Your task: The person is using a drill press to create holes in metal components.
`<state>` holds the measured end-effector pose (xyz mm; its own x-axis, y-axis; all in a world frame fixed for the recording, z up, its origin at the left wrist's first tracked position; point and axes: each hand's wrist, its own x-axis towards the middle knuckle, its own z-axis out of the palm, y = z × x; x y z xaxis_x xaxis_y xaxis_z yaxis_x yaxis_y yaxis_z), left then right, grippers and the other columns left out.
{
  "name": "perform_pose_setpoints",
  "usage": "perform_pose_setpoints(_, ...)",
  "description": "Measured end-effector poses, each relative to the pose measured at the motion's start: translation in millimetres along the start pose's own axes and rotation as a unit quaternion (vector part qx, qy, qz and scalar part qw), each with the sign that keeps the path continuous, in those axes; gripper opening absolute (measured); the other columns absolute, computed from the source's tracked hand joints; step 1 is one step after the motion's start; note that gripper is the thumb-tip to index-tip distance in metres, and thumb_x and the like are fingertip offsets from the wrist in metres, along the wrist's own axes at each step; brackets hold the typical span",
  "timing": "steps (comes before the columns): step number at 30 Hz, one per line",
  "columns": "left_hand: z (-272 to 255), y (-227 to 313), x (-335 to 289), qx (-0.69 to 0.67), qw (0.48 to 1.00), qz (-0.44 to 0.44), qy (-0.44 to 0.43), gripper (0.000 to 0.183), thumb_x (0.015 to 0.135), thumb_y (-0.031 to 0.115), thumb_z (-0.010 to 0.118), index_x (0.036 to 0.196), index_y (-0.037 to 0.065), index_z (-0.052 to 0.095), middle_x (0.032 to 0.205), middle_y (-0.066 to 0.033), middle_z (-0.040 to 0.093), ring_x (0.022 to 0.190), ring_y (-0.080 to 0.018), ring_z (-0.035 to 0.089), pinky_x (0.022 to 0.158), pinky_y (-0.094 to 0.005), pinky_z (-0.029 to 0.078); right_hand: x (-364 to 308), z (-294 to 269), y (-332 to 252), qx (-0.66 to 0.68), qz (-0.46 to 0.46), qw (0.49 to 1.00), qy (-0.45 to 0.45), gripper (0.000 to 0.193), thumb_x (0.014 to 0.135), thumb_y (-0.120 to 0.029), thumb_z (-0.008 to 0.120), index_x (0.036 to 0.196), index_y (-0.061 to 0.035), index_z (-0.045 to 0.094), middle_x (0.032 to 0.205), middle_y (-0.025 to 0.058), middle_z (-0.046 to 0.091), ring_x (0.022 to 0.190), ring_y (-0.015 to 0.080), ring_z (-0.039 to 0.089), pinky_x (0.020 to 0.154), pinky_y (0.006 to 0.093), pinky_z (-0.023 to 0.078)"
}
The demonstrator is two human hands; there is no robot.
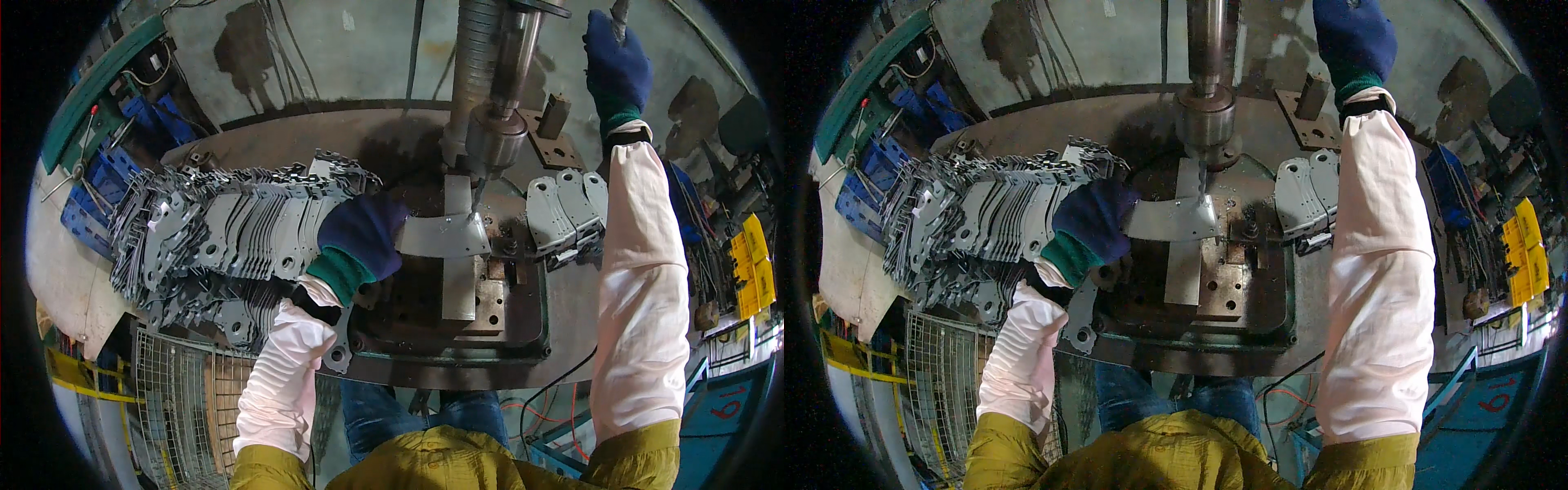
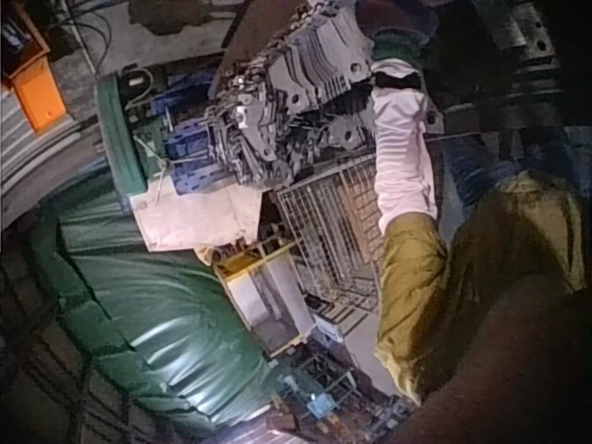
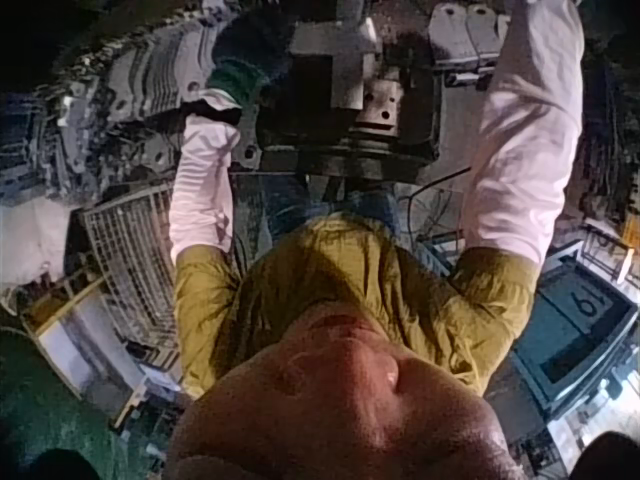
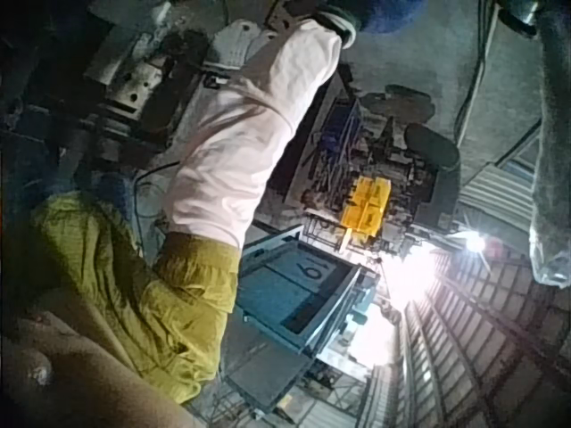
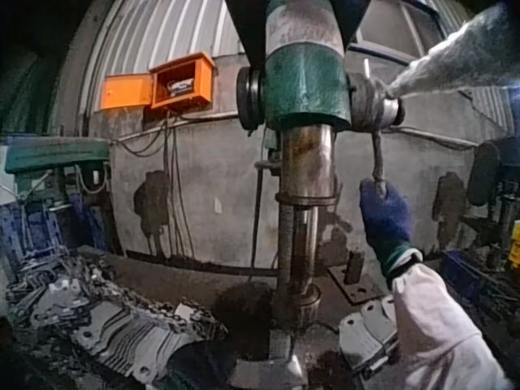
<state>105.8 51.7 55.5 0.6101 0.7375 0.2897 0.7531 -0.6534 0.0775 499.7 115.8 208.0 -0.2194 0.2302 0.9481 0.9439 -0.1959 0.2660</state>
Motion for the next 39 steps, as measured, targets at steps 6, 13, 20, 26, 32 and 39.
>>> perform_pose_setpoints(6,12,-10,5,-0.077,0.995,-0.028,-0.053,0.037,0.064,0.024,0.068,0.100,0.015,0.066,0.094,-0.0126,0.061,0.085,-0.0364,0.062,0.069,-0.0462,0.052,6,-4,-1,-0.008,-0.016,0.999,0.045,0.037,0.088,-0.013,0.067,0.122,-0.0258,0.061,0.095,0.0044,0.071,0.084,0.0293,0.071,0.065,0.0396,0.057)
perform_pose_setpoints(13,5,-6,-1,0.011,0.999,0.013,-0.029,0.056,0.061,0.026,0.069,0.116,0.018,0.060,0.104,-0.0119,0.060,0.088,-0.0375,0.062,0.070,-0.0481,0.052,27,-30,-45,0.227,0.366,0.903,0.007,0.043,0.094,-0.046,0.059,0.090,-0.0042,0.068,0.083,0.0253,0.067,0.082,0.0446,0.065,0.069,0.0503,0.048)
perform_pose_setpoints(20,13,-8,-4,0.016,0.999,0.032,0.038,0.046,0.063,0.023,0.068,0.109,0.020,0.062,0.097,-0.0113,0.062,0.085,-0.0373,0.064,0.068,-0.0469,0.054,9,-9,-11,0.054,0.123,0.990,0.030,0.023,0.089,-0.024,0.064,0.112,-0.0185,0.063,0.092,0.0120,0.069,0.084,0.0350,0.069,0.066,0.0443,0.054)
perform_pose_setpoints(26,-9,1,1,0.015,0.996,-0.046,-0.075,0.035,0.068,0.022,0.068,0.103,0.020,0.065,0.097,-0.0108,0.065,0.089,-0.0367,0.066,0.076,-0.0484,0.055,21,-30,-35,0.160,0.273,0.947,-0.062,0.032,0.090,-0.042,0.063,0.108,-0.0167,0.069,0.093,0.0083,0.073,0.088,0.0318,0.070,0.074,0.0423,0.054)
perform_pose_setpoints(32,5,-3,5,0.017,0.999,0.027,-0.006,0.032,0.069,0.020,0.067,0.101,0.017,0.063,0.091,-0.0138,0.065,0.084,-0.0390,0.067,0.070,-0.0503,0.055,24,-33,-32,0.214,0.379,0.896,-0.092,0.057,0.088,-0.063,0.055,0.097,-0.0095,0.072,0.085,0.0120,0.072,0.086,0.0327,0.070,0.080,0.0424,0.051)
perform_pose_setpoints(39,-14,10,1,0.017,0.995,-0.041,-0.084,0.028,0.072,0.019,0.068,0.099,0.013,0.062,0.099,-0.0161,0.066,0.094,-0.0388,0.066,0.079,-0.0491,0.055,20,-51,-28,0.255,0.363,0.882,-0.159,0.051,0.090,-0.056,0.058,0.095,-0.0059,0.068,0.074,0.0126,0.068,0.072,0.0263,0.068,0.069,0.0382,0.052)
